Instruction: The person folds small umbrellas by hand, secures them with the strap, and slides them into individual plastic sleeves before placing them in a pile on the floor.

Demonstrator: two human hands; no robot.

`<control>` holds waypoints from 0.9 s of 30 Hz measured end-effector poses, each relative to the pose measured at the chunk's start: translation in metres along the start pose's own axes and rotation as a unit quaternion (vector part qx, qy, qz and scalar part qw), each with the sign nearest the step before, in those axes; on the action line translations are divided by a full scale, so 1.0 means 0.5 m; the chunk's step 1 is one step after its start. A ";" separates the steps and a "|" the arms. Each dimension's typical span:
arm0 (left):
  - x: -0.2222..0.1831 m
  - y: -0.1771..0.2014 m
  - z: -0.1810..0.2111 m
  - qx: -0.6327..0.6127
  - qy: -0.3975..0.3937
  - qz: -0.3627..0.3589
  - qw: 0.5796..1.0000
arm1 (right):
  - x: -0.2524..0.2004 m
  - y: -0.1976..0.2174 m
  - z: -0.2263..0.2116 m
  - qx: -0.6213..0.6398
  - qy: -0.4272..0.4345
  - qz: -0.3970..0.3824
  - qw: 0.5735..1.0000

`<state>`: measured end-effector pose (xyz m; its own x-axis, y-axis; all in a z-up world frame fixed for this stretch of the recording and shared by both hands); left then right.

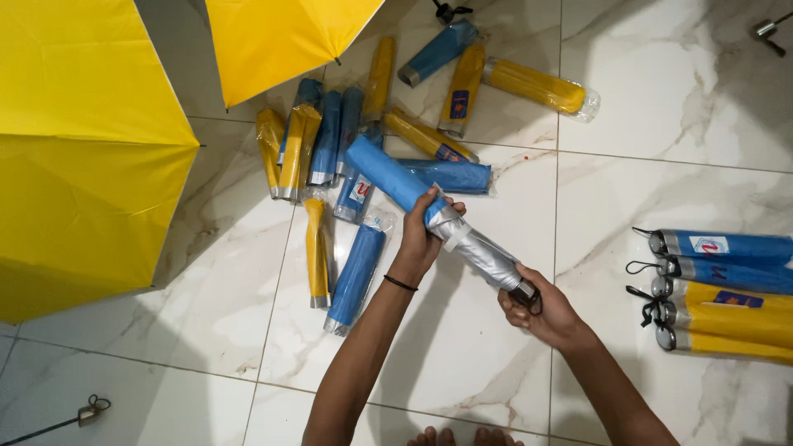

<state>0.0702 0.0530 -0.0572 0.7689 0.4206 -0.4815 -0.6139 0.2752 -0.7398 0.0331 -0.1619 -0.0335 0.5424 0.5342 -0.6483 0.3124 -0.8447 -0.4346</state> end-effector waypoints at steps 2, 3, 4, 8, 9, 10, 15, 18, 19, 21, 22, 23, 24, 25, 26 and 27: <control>-0.025 -0.024 0.012 0.007 -0.003 -0.001 1.000 | -0.022 -0.031 -0.007 -0.002 -0.020 -0.020 1.000; -0.037 -0.036 0.019 0.013 -0.007 -0.002 1.000 | -0.035 -0.050 -0.007 -0.004 -0.040 -0.039 0.998; -0.032 -0.029 0.017 0.013 -0.006 -0.002 1.000 | -0.023 -0.036 0.005 -0.003 -0.040 -0.039 0.998; -0.010 0.002 0.023 0.062 -0.036 0.031 0.997 | -0.017 -0.015 -0.031 -0.183 0.101 0.007 0.978; -0.004 0.008 0.029 0.065 -0.051 0.043 0.996 | -0.033 -0.015 -0.070 -0.284 0.189 0.072 0.937; -0.004 0.003 0.028 0.066 -0.050 0.043 0.996 | -0.022 -0.002 -0.068 -0.283 0.189 0.073 0.938; -0.060 -0.060 0.035 0.030 -0.014 0.007 0.999 | 0.035 0.041 0.010 -0.101 0.091 -0.041 0.990; -0.010 -0.020 -0.011 0.035 -0.019 0.008 0.999 | 0.061 0.079 0.061 -0.125 0.051 -0.049 0.990; -0.007 -0.017 -0.008 0.036 -0.019 0.008 0.999 | 0.047 0.061 0.044 -0.123 0.051 -0.049 0.990; -0.004 -0.007 0.008 0.050 -0.051 0.024 0.997 | 0.010 0.037 -0.036 -0.176 0.196 0.009 0.965; -0.008 -0.013 0.009 0.051 -0.050 0.023 0.997 | 0.014 0.042 -0.035 -0.175 0.196 0.010 0.965; -0.014 -0.017 0.012 0.029 -0.052 0.026 0.998 | 0.016 0.050 -0.036 -0.212 0.202 0.028 0.956; -0.019 -0.022 0.015 0.008 -0.053 0.028 0.998 | 0.019 0.057 -0.037 -0.250 0.208 0.045 0.945; -0.019 -0.021 0.004 0.009 -0.052 0.028 0.998 | 0.014 0.041 -0.042 -0.249 0.209 0.046 0.945; -0.018 -0.023 -0.013 0.030 -0.033 0.018 0.999 | 0.015 0.031 -0.027 -0.218 0.140 0.043 0.965; -0.018 -0.024 -0.031 0.052 -0.012 0.008 0.999 | 0.012 0.019 -0.009 -0.186 0.069 0.039 0.979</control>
<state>0.0732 0.0325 -0.0511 0.7550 0.4462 -0.4805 -0.6424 0.3561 -0.6786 0.0428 -0.1668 -0.0389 0.6685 0.4797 -0.5683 0.5145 -0.8501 -0.1123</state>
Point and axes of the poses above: each hand's wrist, its own x-axis towards the middle knuckle, its own y-axis out of the back of the hand, z = x × y, the point moved 8 cm from there along x, towards the middle knuckle, and after that the axes turned 5 degrees about z, right-handed, at the moved point
